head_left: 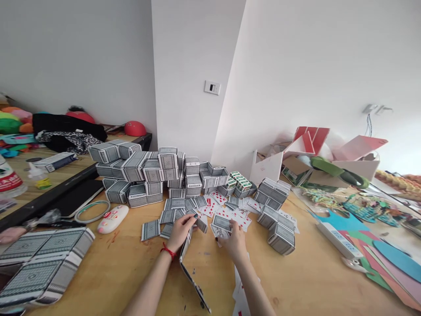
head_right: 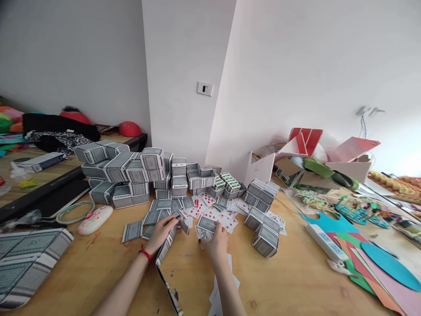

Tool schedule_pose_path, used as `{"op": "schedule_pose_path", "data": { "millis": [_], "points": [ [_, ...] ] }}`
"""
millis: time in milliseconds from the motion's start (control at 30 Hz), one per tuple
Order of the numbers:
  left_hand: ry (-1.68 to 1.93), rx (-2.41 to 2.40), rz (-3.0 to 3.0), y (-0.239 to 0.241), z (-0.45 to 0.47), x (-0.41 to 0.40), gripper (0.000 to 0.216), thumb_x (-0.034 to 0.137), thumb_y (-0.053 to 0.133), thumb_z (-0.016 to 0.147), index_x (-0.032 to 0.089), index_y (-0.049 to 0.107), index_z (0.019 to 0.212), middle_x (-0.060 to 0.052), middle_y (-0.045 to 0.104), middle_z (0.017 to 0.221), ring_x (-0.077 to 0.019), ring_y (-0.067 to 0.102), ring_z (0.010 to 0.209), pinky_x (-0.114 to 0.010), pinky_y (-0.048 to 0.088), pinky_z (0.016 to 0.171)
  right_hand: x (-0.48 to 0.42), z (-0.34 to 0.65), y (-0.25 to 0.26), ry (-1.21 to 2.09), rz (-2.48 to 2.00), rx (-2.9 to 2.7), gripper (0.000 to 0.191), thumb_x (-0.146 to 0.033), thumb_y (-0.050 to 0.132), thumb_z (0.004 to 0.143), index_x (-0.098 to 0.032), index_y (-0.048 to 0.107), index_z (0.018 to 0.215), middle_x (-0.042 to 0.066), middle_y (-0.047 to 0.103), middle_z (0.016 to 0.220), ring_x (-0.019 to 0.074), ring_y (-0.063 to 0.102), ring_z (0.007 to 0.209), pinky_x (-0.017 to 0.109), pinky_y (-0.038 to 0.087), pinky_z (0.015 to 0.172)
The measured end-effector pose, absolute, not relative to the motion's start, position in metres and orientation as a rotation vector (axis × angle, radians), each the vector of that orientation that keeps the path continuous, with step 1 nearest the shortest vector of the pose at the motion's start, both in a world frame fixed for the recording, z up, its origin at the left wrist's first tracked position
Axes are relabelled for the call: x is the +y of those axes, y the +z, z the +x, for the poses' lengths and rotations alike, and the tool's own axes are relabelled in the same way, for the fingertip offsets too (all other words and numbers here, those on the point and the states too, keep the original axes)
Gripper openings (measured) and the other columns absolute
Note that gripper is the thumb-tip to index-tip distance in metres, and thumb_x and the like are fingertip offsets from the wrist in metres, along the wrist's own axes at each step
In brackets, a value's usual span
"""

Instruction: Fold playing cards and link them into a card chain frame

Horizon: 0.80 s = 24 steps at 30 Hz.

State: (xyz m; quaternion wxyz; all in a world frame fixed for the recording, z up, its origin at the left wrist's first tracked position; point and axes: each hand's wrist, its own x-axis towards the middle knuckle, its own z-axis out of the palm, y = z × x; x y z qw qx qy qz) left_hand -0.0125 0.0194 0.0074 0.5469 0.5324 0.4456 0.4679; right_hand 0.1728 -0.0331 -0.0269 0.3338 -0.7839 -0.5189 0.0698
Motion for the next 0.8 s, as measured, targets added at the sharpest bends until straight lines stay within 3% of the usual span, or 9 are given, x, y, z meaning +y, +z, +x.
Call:
{"op": "schedule_pose_path", "data": {
  "millis": [167,333,500,633,800],
  "points": [
    [1.093,1.040,1.238,0.003,-0.012,0.022,0.031,0.041,0.057,0.064,0.014,0.067,0.076,-0.005,0.067,0.081,-0.0195,0.059,0.081,-0.028,0.048,0.070,-0.035,0.180,-0.024,0.366,-1.859,-1.246,0.052,-0.016,0.056,0.048,-0.017,0.049,0.100,0.009,0.058,0.089,0.0217,0.058,0.074,0.030,0.045,0.064],
    [1.107,1.045,1.180,0.003,-0.011,0.021,0.030,0.041,0.057,0.063,0.015,0.065,0.076,-0.003,0.065,0.076,-0.0182,0.058,0.079,-0.027,0.050,0.068,-0.035,0.171,-0.016,0.552,-1.672,-1.143,0.046,-0.018,0.057,0.050,-0.019,0.051,0.096,0.007,0.058,0.096,0.0143,0.056,0.057,0.027,0.045,0.054],
    [1.186,1.062,1.109,-0.003,-0.011,0.025,0.030,0.041,0.059,0.061,0.014,0.064,0.074,-0.003,0.064,0.078,-0.0188,0.057,0.079,-0.029,0.051,0.064,-0.036,0.162,-0.010,0.547,-1.641,-1.233,0.010,-0.025,0.055,0.060,-0.018,0.058,0.066,0.005,0.061,0.077,0.0170,0.055,0.060,0.026,0.043,0.056],
    [1.249,1.082,1.023,-0.009,-0.013,0.029,0.031,0.041,0.061,0.060,0.014,0.063,0.076,-0.004,0.064,0.081,-0.0201,0.057,0.081,-0.029,0.052,0.063,-0.036,0.161,-0.012,0.549,-1.599,-1.265,0.018,-0.035,0.051,0.069,-0.019,0.059,0.072,0.001,0.058,0.058,0.0161,0.050,0.053,0.025,0.038,0.052],
    [1.281,1.089,0.994,-0.009,-0.014,0.030,0.028,0.040,0.061,0.060,0.015,0.062,0.074,-0.003,0.063,0.079,-0.0201,0.057,0.081,-0.029,0.052,0.061,-0.037,0.161,-0.017,0.472,-1.554,-1.251,0.023,-0.038,0.046,0.073,-0.019,0.059,0.077,0.001,0.060,0.059,0.0158,0.050,0.051,0.024,0.037,0.050]
  ]
}}
